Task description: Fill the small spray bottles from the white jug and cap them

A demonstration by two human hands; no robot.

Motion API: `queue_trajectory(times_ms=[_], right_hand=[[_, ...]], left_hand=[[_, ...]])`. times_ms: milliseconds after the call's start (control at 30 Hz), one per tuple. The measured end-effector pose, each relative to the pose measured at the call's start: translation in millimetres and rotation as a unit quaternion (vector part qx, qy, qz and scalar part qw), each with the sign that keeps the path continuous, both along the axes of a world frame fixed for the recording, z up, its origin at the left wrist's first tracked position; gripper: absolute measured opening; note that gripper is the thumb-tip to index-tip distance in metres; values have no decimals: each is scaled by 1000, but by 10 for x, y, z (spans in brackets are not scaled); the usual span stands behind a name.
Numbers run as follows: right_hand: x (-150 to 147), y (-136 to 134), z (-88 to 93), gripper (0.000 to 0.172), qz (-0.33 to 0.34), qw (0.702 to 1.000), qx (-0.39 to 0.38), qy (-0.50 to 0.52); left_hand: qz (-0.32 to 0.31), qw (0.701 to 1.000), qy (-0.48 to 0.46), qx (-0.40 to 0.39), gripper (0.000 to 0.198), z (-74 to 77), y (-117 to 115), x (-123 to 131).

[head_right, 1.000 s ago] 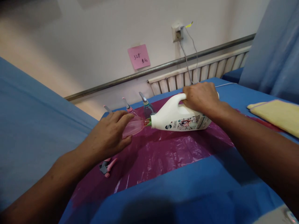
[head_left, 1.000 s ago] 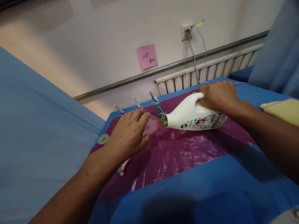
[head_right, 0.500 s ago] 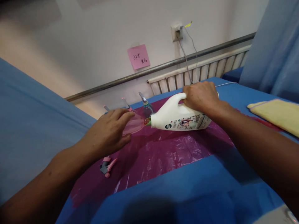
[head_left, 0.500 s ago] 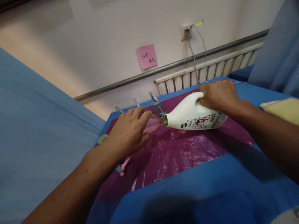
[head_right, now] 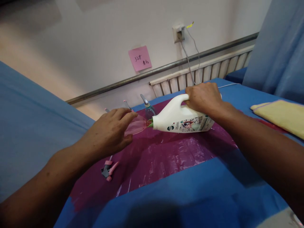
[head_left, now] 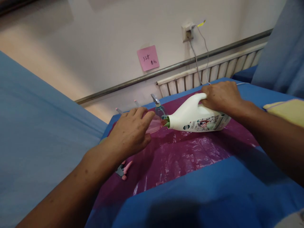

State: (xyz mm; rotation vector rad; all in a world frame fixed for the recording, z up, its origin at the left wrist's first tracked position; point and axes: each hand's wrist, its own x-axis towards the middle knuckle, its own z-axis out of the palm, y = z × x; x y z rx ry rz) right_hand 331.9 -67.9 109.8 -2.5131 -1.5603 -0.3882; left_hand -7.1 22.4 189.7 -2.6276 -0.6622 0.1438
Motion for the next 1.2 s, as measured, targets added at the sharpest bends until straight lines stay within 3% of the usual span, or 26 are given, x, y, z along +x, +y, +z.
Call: queue_trajectory(times_ms=[767,1033,1200], right_hand=[[59,-38,-10,43,-2,1000,16,2],[62,-40,4,38,1,1000,19,23],[31,-66,40,44,2,1000,11,10]], left_hand=[[-26,997,42,65,68,200,-61,273],[-37,994,59,86,62,240,-90,334],[-69,990,59,105,54,263,-116,368]])
